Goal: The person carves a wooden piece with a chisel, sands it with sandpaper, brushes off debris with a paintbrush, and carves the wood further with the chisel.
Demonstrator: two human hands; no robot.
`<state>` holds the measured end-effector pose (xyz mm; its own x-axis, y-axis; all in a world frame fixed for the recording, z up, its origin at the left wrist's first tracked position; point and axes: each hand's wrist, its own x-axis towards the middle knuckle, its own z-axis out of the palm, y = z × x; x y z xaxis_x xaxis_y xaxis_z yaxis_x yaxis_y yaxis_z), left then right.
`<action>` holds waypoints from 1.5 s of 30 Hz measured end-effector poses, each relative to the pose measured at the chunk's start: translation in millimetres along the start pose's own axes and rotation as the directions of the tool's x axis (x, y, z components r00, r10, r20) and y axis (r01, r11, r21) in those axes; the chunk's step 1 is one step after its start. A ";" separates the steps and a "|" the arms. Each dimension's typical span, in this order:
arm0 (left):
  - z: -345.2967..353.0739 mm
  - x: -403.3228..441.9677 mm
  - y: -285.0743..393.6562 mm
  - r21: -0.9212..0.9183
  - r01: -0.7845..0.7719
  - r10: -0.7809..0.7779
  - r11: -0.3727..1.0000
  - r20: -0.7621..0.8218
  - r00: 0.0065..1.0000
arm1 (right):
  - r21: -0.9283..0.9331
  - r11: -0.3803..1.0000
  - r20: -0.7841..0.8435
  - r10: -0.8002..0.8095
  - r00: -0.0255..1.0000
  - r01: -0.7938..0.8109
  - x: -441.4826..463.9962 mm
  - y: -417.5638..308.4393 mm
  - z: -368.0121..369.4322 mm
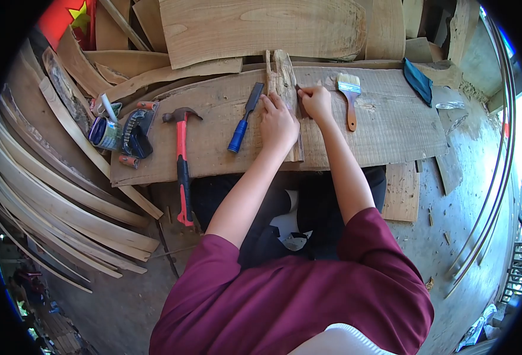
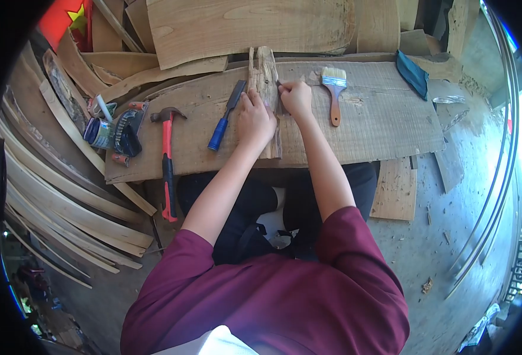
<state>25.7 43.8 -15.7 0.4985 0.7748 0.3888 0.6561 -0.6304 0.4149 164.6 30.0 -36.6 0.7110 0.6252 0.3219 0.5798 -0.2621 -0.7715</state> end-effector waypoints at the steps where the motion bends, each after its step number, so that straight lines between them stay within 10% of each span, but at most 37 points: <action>1: -1.3 1.0 1.1 -0.003 -0.007 0.007 1.000 -0.006 1.000 | 0.002 1.000 0.042 0.024 0.999 -0.024 -8.9 -1.3 -4.0; 26: -37.2 -50.5 -8.8 -0.049 -0.082 0.089 0.995 0.180 0.980 | 0.230 0.973 -0.247 0.066 0.967 -0.008 -119.3 -23.8 -33.1; 34: -52.3 -102.6 -9.3 -0.077 -0.185 0.193 0.980 0.116 0.974 | -0.039 0.970 -0.256 -0.242 0.936 0.240 -69.3 -27.9 -20.8; 45: -47.2 -78.2 -4.5 -0.086 -0.089 0.105 0.992 0.210 0.972 | -0.173 0.956 -0.133 -0.263 0.956 0.239 29.6 -1.5 6.9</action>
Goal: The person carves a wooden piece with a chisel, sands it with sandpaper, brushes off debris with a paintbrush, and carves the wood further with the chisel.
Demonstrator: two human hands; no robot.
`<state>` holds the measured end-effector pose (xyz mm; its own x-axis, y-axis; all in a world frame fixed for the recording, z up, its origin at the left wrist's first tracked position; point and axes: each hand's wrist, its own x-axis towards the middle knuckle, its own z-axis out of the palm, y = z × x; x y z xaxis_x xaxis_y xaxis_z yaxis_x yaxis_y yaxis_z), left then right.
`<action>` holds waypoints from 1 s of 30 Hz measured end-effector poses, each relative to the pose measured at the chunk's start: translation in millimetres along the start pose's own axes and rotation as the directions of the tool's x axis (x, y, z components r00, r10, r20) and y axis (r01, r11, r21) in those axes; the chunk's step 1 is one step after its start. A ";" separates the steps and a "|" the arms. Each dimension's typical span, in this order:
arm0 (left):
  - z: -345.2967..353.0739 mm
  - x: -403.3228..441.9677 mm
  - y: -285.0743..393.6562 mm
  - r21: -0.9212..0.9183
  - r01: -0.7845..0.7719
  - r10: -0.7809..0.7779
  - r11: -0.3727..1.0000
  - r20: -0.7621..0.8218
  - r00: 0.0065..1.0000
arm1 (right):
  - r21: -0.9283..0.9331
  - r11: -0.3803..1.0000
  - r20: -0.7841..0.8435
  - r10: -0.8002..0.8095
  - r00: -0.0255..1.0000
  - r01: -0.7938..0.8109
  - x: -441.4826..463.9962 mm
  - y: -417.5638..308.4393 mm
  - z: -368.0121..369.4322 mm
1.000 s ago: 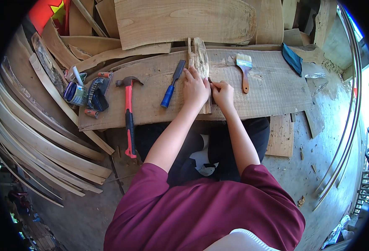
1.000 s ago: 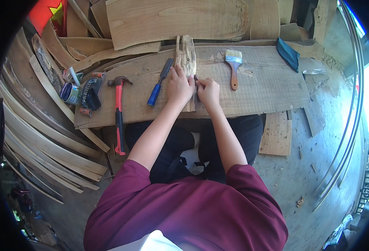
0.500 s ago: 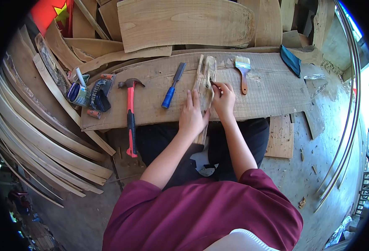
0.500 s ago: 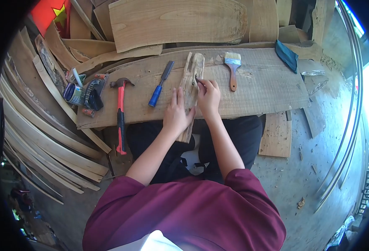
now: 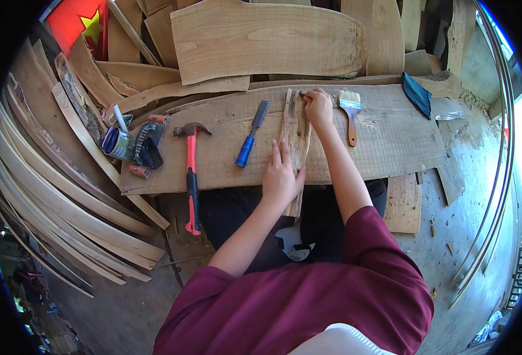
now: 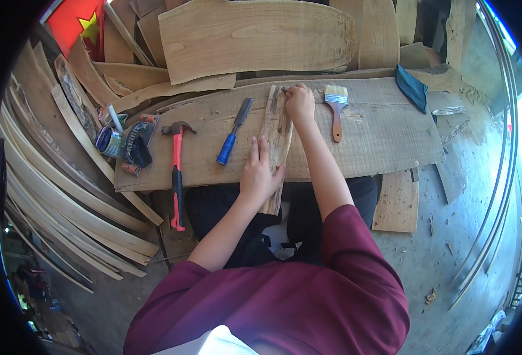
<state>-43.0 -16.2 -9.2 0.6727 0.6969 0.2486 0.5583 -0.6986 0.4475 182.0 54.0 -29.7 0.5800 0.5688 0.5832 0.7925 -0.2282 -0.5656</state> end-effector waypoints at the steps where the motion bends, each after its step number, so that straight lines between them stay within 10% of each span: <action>1: -0.2 3.3 -0.6 0.001 0.002 -0.002 1.000 0.003 1.000 | 0.001 1.000 0.003 0.002 1.000 -0.002 0.3 1.6 0.3; 14: 1.2 8.7 0.1 0.008 0.012 -0.012 1.000 0.009 1.000 | 0.028 0.981 -0.062 -0.189 0.980 0.191 28.0 14.3 19.8; 17: 2.1 9.4 0.9 0.011 0.028 -0.028 1.000 0.007 1.000 | -0.042 0.997 0.123 -0.055 0.991 0.060 56.0 19.5 35.1; 30: 6.2 11.5 0.8 0.047 0.026 -0.024 0.999 -0.054 0.998 | 0.109 0.992 0.039 -0.063 0.997 0.058 -14.1 6.9 -10.8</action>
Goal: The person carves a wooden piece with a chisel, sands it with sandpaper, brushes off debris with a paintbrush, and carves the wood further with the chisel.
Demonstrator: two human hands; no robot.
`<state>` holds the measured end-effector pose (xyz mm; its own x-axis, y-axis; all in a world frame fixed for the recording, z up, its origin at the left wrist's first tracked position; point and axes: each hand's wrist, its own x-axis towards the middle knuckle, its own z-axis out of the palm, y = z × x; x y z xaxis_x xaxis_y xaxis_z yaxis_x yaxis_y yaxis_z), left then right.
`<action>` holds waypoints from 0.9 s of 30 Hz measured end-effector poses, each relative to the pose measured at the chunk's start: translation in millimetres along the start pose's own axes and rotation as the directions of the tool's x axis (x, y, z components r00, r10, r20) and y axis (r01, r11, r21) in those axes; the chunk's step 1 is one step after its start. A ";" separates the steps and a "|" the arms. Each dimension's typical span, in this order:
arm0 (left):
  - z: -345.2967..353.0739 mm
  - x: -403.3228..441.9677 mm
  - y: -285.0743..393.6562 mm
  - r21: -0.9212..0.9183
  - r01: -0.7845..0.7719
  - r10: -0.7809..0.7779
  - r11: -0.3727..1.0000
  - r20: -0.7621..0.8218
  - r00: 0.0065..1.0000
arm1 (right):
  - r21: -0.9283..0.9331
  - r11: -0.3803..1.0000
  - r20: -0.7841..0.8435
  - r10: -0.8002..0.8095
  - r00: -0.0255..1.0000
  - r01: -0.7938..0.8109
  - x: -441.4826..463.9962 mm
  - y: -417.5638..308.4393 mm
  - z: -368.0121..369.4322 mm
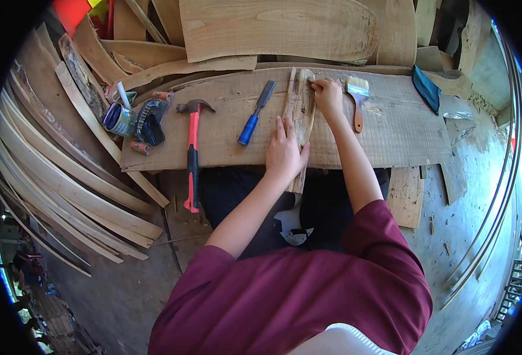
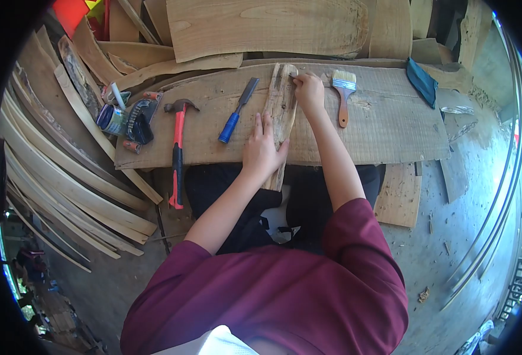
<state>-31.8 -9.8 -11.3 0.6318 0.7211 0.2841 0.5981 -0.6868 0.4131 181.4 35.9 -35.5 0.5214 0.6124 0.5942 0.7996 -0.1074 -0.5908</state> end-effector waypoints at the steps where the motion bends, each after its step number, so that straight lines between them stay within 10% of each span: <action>1: 1.1 -0.2 -0.3 -0.002 0.003 -0.003 1.000 -0.003 1.000 | -0.024 1.000 -0.013 0.007 1.000 -0.007 -8.9 -0.1 -4.0; 7: 4.2 3.8 -10.5 0.176 -0.108 0.147 0.978 -0.232 0.961 | -0.008 1.000 -0.142 0.006 0.990 -0.007 -51.3 4.3 -16.8; 10: -45.1 7.3 0.9 -0.750 -0.155 -0.074 0.643 -0.263 0.962 | 0.037 0.998 -0.201 0.047 0.978 -0.041 -52.8 6.3 -18.6; 12: -113.3 -7.0 18.0 -0.870 -0.264 -0.005 0.416 -0.293 0.956 | 0.056 0.997 -0.187 0.068 0.980 -0.058 -53.3 9.0 -18.6; 14: -181.9 -39.2 27.9 -0.710 -0.491 0.153 0.505 -0.487 0.860 | 0.061 0.997 -0.200 0.057 0.978 -0.045 -53.3 7.8 -19.1; 15: -197.5 -43.5 28.9 -0.681 -0.719 0.191 0.140 -0.694 0.694 | 0.071 0.997 -0.206 0.043 0.978 -0.028 -53.3 6.9 -19.6; 19: -273.5 -89.0 60.9 -0.587 -0.810 0.236 0.010 -0.786 0.572 | 0.075 0.997 -0.200 0.043 0.979 -0.028 -53.3 8.3 -19.0; 22: -287.2 -100.6 78.7 -0.445 -0.852 0.175 0.274 -0.848 0.499 | 0.091 0.995 -0.185 0.060 0.981 -0.044 -54.2 7.1 -20.1; 27: -280.7 -102.6 74.7 -0.561 -0.799 0.142 0.218 -0.791 0.595 | 0.067 0.997 -0.183 0.044 0.982 -0.032 -53.0 7.6 -20.6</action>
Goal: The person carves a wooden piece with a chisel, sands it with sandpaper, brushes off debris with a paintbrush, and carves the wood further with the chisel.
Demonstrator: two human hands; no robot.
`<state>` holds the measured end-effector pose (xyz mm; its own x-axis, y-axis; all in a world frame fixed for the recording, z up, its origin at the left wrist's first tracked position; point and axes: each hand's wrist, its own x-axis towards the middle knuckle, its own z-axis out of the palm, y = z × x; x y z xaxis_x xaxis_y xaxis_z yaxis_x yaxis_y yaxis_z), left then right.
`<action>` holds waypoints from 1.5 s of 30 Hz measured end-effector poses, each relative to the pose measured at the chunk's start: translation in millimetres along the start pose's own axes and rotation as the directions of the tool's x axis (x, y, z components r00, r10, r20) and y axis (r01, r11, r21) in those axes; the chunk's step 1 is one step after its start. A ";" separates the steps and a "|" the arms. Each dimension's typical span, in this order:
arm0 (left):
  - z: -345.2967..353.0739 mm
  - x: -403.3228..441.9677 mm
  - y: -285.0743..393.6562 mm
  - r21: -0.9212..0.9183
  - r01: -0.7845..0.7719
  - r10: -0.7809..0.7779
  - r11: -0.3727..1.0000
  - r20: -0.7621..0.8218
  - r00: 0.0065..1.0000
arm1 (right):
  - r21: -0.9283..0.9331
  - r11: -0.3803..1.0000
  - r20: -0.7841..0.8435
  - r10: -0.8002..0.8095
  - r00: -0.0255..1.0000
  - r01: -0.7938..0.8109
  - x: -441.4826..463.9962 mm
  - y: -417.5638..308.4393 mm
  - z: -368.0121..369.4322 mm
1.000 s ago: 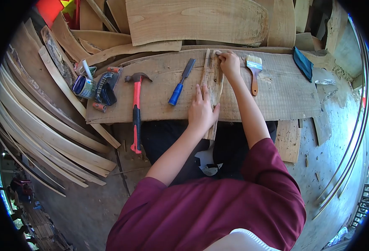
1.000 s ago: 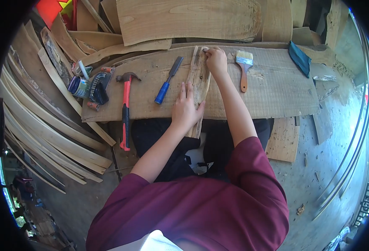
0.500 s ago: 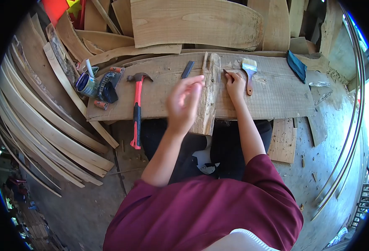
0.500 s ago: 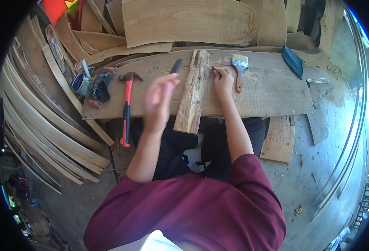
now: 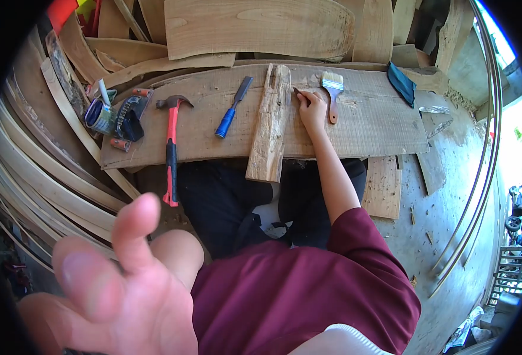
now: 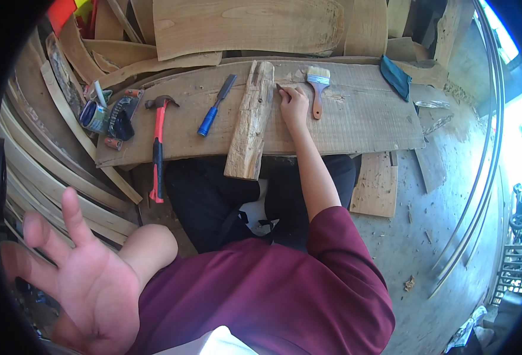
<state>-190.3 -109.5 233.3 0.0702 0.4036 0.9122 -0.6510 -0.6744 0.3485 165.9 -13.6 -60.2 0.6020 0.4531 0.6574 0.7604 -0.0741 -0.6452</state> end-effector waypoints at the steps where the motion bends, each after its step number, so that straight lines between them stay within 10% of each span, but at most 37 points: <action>1: 1.0 -0.2 0.9 -0.017 0.028 -0.028 0.999 0.000 1.000 | 0.003 1.000 -0.008 0.001 1.000 -0.001 -0.2 0.0 0.5; 21: 5.3 1.5 5.7 -0.365 0.470 -0.438 0.804 0.173 0.882 | -0.019 1.000 0.022 0.007 1.000 -0.007 0.4 0.2 -1.1; 33: 20.6 8.7 3.2 -0.416 0.774 -0.521 0.478 0.575 0.631 | -0.016 0.999 0.029 0.032 0.999 -0.031 0.6 -2.9 -3.8; 45: 44.6 -16.0 -13.3 -0.559 0.539 -0.370 0.630 0.395 0.841 | -0.033 0.999 0.023 0.010 1.000 -0.009 0.1 4.1 -0.6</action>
<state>-149.1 -134.5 223.7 0.5980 0.3447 0.7236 -0.7947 0.1379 0.5911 169.2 -14.4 -62.6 0.6037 0.4725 0.6421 0.7625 -0.1072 -0.6381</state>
